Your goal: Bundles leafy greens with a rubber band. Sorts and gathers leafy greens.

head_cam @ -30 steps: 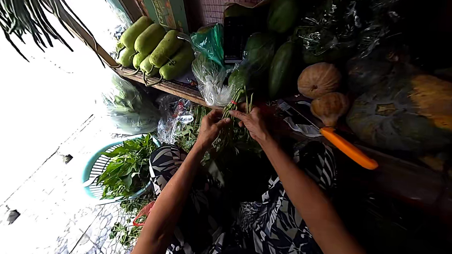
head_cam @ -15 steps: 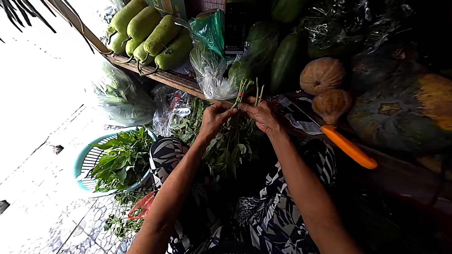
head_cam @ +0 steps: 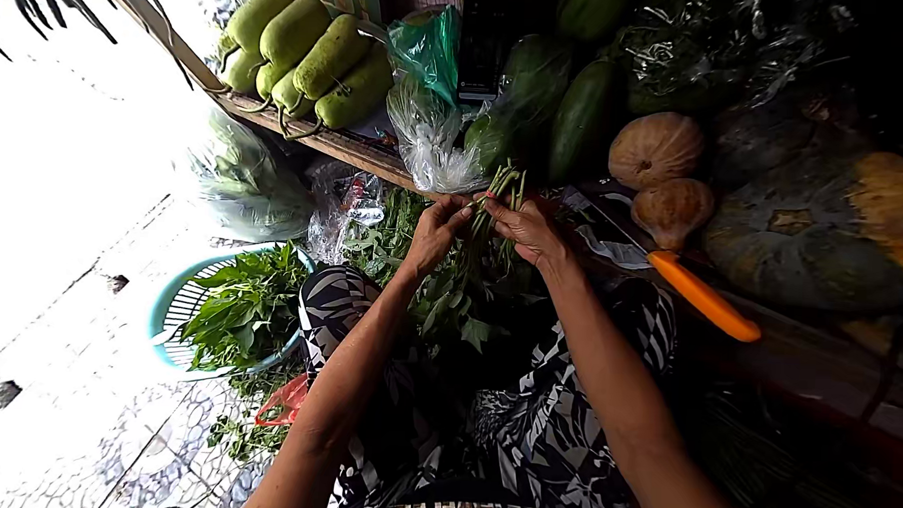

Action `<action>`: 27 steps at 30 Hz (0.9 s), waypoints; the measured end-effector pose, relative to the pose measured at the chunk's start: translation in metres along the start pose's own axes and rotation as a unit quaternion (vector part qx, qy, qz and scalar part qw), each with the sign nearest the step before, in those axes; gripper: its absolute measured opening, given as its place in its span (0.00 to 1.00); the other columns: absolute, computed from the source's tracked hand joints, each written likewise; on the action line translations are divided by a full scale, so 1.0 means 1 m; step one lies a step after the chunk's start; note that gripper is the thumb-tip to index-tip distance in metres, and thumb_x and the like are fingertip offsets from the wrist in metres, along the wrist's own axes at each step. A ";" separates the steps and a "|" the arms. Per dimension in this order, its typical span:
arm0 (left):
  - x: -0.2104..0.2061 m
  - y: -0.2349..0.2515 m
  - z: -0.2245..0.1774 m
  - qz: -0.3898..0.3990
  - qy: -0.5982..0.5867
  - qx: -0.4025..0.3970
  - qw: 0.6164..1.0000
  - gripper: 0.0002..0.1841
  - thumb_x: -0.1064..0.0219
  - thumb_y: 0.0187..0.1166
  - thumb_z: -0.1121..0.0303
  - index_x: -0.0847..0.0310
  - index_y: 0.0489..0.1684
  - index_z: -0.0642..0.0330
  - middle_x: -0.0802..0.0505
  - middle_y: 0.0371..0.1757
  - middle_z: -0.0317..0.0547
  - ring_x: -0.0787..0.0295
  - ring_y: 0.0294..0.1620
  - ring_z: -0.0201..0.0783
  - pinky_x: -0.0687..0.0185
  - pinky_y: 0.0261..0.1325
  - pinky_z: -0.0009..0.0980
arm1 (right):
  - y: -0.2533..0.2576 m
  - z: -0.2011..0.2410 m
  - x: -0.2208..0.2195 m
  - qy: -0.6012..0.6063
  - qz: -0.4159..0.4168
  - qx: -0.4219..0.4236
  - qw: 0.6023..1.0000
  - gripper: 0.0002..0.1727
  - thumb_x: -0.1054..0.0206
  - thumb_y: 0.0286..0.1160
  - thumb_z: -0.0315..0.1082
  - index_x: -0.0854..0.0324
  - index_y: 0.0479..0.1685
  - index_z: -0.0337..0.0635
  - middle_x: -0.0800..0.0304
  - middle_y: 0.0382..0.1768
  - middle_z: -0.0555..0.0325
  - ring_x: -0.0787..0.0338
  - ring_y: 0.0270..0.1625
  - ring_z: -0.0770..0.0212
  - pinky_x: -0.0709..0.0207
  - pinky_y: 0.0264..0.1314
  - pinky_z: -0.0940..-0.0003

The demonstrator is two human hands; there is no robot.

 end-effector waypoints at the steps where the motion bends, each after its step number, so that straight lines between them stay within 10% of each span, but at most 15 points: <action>1: 0.000 0.001 0.001 0.000 0.013 0.003 1.000 0.09 0.42 0.88 0.70 0.19 0.52 0.66 0.13 0.35 0.37 0.16 0.32 0.25 0.17 0.42 0.24 | 0.001 -0.001 0.000 0.003 -0.012 -0.003 1.000 0.08 0.38 0.87 0.29 0.18 0.55 0.38 0.13 0.36 0.68 0.33 0.20 0.84 0.38 0.22 0.88; 15: -0.011 0.006 0.013 0.041 0.039 0.037 0.998 0.11 0.47 0.93 0.65 0.24 0.44 0.60 0.22 0.26 0.33 0.29 0.21 0.24 0.30 0.28 0.21 | 0.002 -0.007 0.011 0.002 -0.086 -0.034 0.996 0.10 0.36 0.87 0.35 0.19 0.57 0.39 0.17 0.33 0.67 0.33 0.21 0.80 0.38 0.22 0.85; 20: -0.015 0.000 -0.003 0.019 0.224 -0.031 0.974 0.16 0.49 0.94 0.62 0.22 0.53 0.67 0.18 0.30 0.44 0.23 0.29 0.35 0.25 0.40 0.37 | 0.000 -0.008 0.008 0.020 -0.101 -0.027 0.994 0.06 0.36 0.86 0.33 0.21 0.53 0.41 0.21 0.28 0.69 0.37 0.17 0.81 0.41 0.19 0.85; 27: -0.016 -0.001 0.007 0.023 0.197 0.014 0.980 0.16 0.51 0.95 0.61 0.23 0.53 0.65 0.17 0.33 0.47 0.20 0.33 0.39 0.23 0.45 0.42 | 0.000 -0.013 0.008 0.035 -0.130 -0.035 0.990 0.09 0.37 0.87 0.32 0.21 0.56 0.37 0.19 0.34 0.65 0.36 0.20 0.80 0.43 0.20 0.84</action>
Point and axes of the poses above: each hand's wrist, its own y-axis towards the middle knuckle, its own x-axis out of the back of the hand, z = x × y, the point moved 8 cm from there along y, towards the middle knuckle
